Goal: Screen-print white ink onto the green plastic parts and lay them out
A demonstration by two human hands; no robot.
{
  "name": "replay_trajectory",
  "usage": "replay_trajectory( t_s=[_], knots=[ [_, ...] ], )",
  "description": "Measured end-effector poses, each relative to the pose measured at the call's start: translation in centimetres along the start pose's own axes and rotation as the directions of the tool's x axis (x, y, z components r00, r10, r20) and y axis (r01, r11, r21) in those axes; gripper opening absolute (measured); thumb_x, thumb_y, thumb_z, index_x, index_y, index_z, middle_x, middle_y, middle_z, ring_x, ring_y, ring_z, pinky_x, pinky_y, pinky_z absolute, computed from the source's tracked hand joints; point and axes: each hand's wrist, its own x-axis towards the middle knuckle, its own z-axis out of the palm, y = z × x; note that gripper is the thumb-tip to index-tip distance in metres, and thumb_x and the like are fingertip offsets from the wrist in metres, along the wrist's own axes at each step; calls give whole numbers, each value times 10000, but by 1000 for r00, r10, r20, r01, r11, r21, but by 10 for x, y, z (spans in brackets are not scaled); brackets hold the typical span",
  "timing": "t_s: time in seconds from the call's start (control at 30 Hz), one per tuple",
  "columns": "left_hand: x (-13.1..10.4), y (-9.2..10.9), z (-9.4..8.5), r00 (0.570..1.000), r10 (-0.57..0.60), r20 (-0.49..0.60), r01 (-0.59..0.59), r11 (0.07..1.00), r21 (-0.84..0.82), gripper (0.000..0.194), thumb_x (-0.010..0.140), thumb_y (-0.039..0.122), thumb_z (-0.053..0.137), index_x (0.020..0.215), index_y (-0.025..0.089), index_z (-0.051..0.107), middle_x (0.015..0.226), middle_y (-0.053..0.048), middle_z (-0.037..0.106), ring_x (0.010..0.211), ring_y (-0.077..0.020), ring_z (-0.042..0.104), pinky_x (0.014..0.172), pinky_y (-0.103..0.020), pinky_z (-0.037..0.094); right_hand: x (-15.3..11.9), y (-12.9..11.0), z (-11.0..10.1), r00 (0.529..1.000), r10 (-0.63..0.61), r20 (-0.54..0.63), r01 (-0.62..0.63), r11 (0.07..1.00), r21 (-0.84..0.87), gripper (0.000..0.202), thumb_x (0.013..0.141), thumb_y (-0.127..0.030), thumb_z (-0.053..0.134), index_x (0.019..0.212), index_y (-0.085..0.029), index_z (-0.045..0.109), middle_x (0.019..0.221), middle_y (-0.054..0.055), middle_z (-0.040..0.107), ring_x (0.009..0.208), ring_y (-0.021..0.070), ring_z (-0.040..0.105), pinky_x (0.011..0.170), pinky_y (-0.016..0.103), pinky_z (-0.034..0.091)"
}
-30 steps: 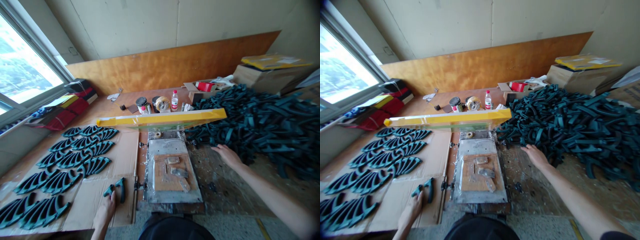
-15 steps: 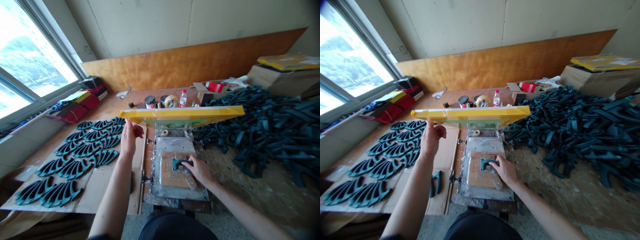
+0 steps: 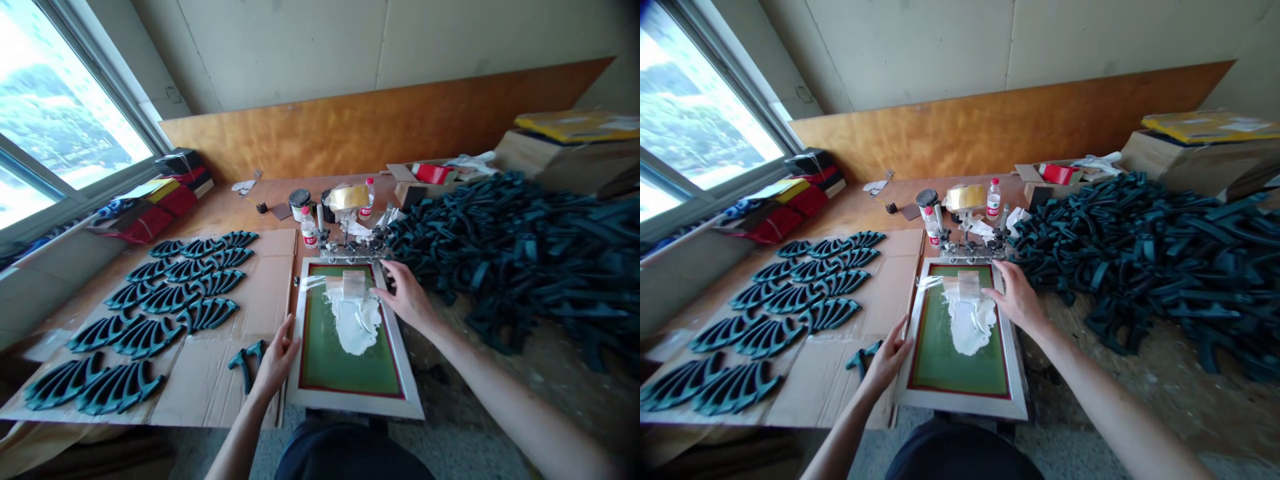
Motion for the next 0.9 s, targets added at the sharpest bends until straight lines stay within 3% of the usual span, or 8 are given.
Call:
replay_trajectory(
  t_s=[0.07,0.2,0.3,0.47,0.53,0.67,0.8,0.9],
  knots=[
    [8,-18,6,1000,19,15,-21,990,136,683,848,481,521,1448,190,373,680,21,609,623,-144,562,610,-239,419,20,-22,10,979,-140,150,151,986,-69,511,804,-353,659,1253,-183,483,1208,136,540,1087,274,537,906,400,474],
    [16,-31,5,998,7,60,-22,970,242,623,877,452,462,1438,192,385,733,7,623,667,-156,582,627,-243,413,13,-48,28,858,-191,478,283,951,-128,110,807,-186,636,907,-187,591,891,63,625,888,223,572,752,317,479],
    [15,-28,3,997,-19,78,0,972,233,609,868,451,466,1415,188,420,791,-12,658,725,-176,616,673,-253,436,-20,-45,24,790,-347,506,425,904,-44,116,838,-97,520,789,-179,585,792,58,610,819,202,548,711,298,445],
    [14,-25,5,997,-20,74,5,979,202,589,858,449,477,1387,191,457,834,-32,676,777,-197,628,710,-268,450,-36,-35,-1,596,-584,551,599,780,180,173,837,-79,476,781,-175,609,786,58,613,806,190,533,730,306,424],
    [14,-27,6,998,-15,65,2,982,190,584,856,447,483,1380,190,464,831,-31,672,768,-193,626,704,-269,450,-31,-36,-1,612,-549,569,549,813,194,144,813,-88,516,751,-186,602,747,35,605,770,179,532,702,295,425],
    [13,-28,6,998,-37,60,30,993,110,614,842,471,509,1382,183,459,778,-17,661,701,-175,613,648,-257,446,-42,-39,11,757,-524,392,523,844,117,208,855,-79,449,829,-172,634,814,65,629,836,193,550,749,321,457],
    [11,-24,6,997,-59,56,59,998,3,662,813,515,553,1377,179,465,728,-5,644,647,-159,587,595,-243,436,-59,-37,12,720,-602,345,581,795,173,215,884,-121,436,906,-169,645,858,76,648,862,194,572,801,334,474],
    [7,-12,3,996,-65,58,68,996,-53,698,796,527,581,1384,173,457,662,19,597,574,-127,529,532,-219,395,-33,-40,8,781,-471,409,456,879,141,115,893,-236,538,939,-196,635,859,49,659,841,187,591,772,308,482]
  ],
)
